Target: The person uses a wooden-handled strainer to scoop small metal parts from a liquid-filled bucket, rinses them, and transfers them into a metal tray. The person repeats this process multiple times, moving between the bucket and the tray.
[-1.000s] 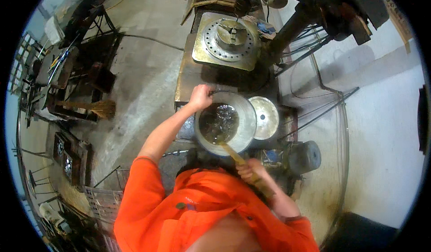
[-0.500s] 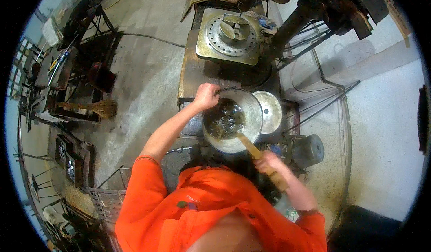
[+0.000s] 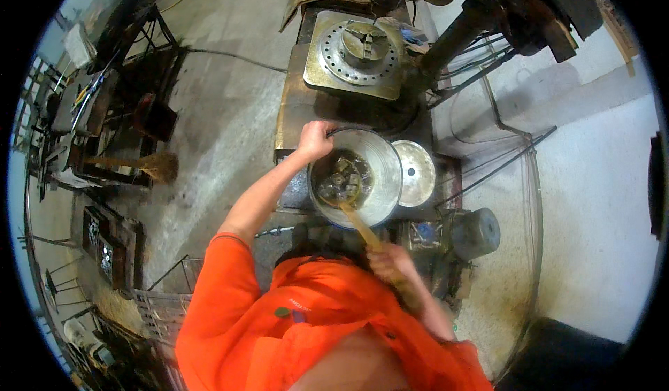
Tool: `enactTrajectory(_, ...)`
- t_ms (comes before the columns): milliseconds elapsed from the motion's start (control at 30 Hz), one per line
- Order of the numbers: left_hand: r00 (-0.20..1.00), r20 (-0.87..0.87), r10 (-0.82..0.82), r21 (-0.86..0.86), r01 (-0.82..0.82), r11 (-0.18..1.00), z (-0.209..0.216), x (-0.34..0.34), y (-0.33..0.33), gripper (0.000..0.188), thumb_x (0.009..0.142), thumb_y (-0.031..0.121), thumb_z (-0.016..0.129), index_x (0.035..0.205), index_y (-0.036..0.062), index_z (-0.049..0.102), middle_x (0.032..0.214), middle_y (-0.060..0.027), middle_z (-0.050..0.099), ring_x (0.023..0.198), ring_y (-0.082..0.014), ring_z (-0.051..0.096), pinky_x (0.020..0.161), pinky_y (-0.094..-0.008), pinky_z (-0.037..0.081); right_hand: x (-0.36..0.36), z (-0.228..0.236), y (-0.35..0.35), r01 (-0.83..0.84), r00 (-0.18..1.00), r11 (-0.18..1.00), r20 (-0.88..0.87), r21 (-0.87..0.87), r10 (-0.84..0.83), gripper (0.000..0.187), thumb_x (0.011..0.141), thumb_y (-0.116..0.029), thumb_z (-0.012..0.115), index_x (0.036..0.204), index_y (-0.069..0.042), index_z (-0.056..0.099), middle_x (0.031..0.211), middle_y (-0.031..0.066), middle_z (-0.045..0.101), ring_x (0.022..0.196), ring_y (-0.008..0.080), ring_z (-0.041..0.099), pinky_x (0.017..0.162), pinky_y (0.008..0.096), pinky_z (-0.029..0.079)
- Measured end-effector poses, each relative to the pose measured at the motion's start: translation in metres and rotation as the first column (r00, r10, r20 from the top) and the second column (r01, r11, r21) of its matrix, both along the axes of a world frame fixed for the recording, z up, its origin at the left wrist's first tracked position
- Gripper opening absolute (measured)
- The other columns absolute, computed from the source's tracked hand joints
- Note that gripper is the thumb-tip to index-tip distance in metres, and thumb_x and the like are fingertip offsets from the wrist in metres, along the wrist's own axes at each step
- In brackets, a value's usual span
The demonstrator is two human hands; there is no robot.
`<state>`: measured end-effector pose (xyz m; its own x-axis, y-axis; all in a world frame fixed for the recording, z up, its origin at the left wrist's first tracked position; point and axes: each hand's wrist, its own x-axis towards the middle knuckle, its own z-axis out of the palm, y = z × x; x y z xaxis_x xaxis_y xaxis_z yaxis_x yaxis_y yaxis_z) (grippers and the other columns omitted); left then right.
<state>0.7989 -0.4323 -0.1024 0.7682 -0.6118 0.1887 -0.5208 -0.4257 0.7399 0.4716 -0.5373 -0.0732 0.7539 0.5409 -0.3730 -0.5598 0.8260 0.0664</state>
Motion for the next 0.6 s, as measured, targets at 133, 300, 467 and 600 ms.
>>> enactTrajectory(133, 0.999, -0.023, 0.042, 0.070, -0.040, 0.997, 0.002, 0.001, 0.007, 0.025, 0.062, 0.009, 0.062, 0.087, 0.0053, 0.064, 0.078, -0.0179, 0.061, 0.073, -0.0325, 0.060, 0.067, -0.0378, 0.048, -0.020, 0.009, -0.007, 0.024, 0.999, 1.000, 0.030, -0.002, -0.024, 0.024, 0.084, -0.017, 0.046, 0.104, -0.003, 0.046, 0.065, -0.0006, 0.034, 0.047, 0.0083, 0.030, 0.041, 0.0251, 0.029)
enactTrajectory(300, 1.000, 0.017, -0.001, 0.052, 0.000, 0.999, 0.001, 0.005, 0.007, 0.023, 0.063, 0.010, 0.061, 0.085, 0.0065, 0.065, 0.077, -0.0178, 0.060, 0.073, -0.0331, 0.059, 0.066, -0.0394, 0.048, 0.004, -0.020, -0.033, -0.082, 0.976, 0.991, -0.209, -0.101, 0.059, 0.029, 0.082, -0.017, 0.042, 0.103, 0.002, 0.043, 0.066, 0.0006, 0.035, 0.048, 0.0082, 0.031, 0.040, 0.0236, 0.029)
enactTrajectory(467, 0.999, 0.025, -0.033, 0.072, 0.031, 0.997, -0.006, 0.001, 0.007, 0.023, 0.063, 0.011, 0.060, 0.086, 0.0077, 0.064, 0.077, -0.0178, 0.060, 0.074, -0.0342, 0.058, 0.067, -0.0401, 0.047, 0.018, 0.003, -0.065, -0.032, 0.947, 0.970, -0.303, 0.240, 0.106, 0.037, 0.072, -0.013, 0.052, 0.103, 0.005, 0.042, 0.069, 0.0013, 0.038, 0.053, 0.0101, 0.036, 0.044, 0.0226, 0.030)
enactTrajectory(600, 0.999, 0.000, -0.046, 0.029, 0.046, 0.999, -0.010, -0.003, 0.009, 0.024, 0.064, 0.012, 0.061, 0.087, 0.0081, 0.064, 0.075, -0.0183, 0.059, 0.073, -0.0347, 0.058, 0.065, -0.0413, 0.046, 0.017, -0.002, -0.091, -0.164, 0.944, 0.985, -0.282, 0.046, 0.170, 0.028, 0.072, -0.010, 0.053, 0.096, 0.003, 0.046, 0.070, 0.0010, 0.038, 0.055, 0.0097, 0.036, 0.047, 0.0245, 0.030)
